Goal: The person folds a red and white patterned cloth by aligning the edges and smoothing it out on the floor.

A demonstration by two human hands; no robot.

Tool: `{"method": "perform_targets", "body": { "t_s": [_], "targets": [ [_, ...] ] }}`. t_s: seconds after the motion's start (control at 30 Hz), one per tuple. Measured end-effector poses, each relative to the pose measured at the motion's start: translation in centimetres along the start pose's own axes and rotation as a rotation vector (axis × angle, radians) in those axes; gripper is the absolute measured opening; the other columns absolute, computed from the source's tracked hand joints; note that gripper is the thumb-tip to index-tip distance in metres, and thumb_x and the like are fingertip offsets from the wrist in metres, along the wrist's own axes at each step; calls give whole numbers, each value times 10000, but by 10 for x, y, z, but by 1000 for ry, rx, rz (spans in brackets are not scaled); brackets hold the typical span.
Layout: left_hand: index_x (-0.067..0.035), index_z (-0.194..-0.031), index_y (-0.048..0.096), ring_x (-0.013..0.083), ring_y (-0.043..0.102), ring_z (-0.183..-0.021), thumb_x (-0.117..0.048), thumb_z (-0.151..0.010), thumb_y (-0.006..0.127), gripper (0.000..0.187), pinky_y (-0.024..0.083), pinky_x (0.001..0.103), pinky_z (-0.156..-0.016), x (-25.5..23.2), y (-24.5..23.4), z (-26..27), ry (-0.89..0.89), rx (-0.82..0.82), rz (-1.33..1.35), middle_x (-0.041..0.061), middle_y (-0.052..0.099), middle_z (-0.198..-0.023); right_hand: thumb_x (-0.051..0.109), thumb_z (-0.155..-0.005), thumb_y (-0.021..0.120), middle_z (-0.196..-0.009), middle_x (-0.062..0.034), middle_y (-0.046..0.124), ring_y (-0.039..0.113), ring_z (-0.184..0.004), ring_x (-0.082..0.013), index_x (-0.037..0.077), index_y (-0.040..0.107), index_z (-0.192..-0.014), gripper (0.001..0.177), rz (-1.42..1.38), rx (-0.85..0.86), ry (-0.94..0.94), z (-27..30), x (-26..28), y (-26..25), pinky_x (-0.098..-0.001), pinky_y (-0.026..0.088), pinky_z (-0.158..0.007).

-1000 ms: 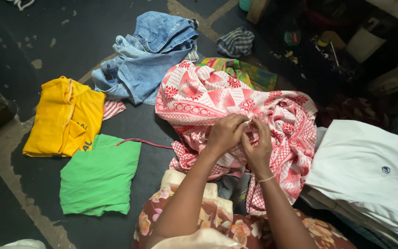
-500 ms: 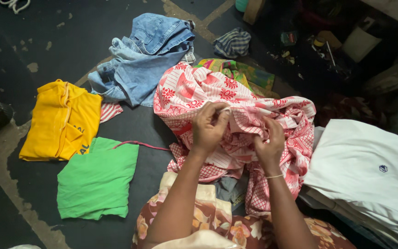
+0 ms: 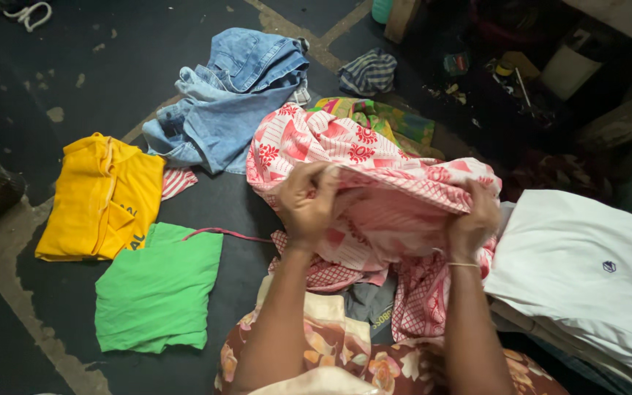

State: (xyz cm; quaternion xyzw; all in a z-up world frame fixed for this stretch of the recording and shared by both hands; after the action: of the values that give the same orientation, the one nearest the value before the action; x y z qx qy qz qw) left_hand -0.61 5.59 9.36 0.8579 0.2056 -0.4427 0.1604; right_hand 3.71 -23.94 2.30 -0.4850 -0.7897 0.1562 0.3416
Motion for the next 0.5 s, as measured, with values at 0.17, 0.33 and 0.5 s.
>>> {"method": "perform_targets", "body": {
  "t_s": [0.17, 0.33, 0.5],
  "targets": [
    [-48, -1046, 668, 43, 517, -785, -87, -1052, 693, 47, 441, 219, -692, 4, -37, -12, -51, -167, 109, -40, 602, -938, -14, -903, 678, -1082, -131, 729, 699, -1002, -332, 81, 757, -1105, 236, 140, -71, 159, 17, -57, -22, -421, 544, -892],
    [-69, -1026, 612, 75, 524, -800, -91, -1072, 653, 65, 462, 252, -718, 9, -117, -32, -9, -581, 90, -14, 582, -941, 63, -883, 733, -1090, -164, 727, 699, -991, -356, 101, 764, -1117, 240, 299, -38, 344, 42, -122, -37, -446, 549, -846],
    [-50, -1004, 609, 108, 528, -841, -125, -1088, 637, 116, 479, 292, -769, 9, -176, -40, 65, -823, 335, 14, 554, -919, 205, -854, 755, -1042, -237, 712, 668, -946, -440, 81, 755, -1115, 289, 376, 393, 611, 25, -172, -49, -506, 523, -788]
  ]
}}
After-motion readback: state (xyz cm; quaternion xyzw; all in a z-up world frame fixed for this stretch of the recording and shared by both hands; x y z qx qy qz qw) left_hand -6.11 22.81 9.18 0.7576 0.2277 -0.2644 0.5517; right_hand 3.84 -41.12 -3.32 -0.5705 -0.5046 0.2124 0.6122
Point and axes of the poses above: each hand's wrist, its own z-axis away from the middle knuckle, its own y-axis out of the palm, x = y × z, the point moved 2 cm from there along -z, towards the middle knuckle
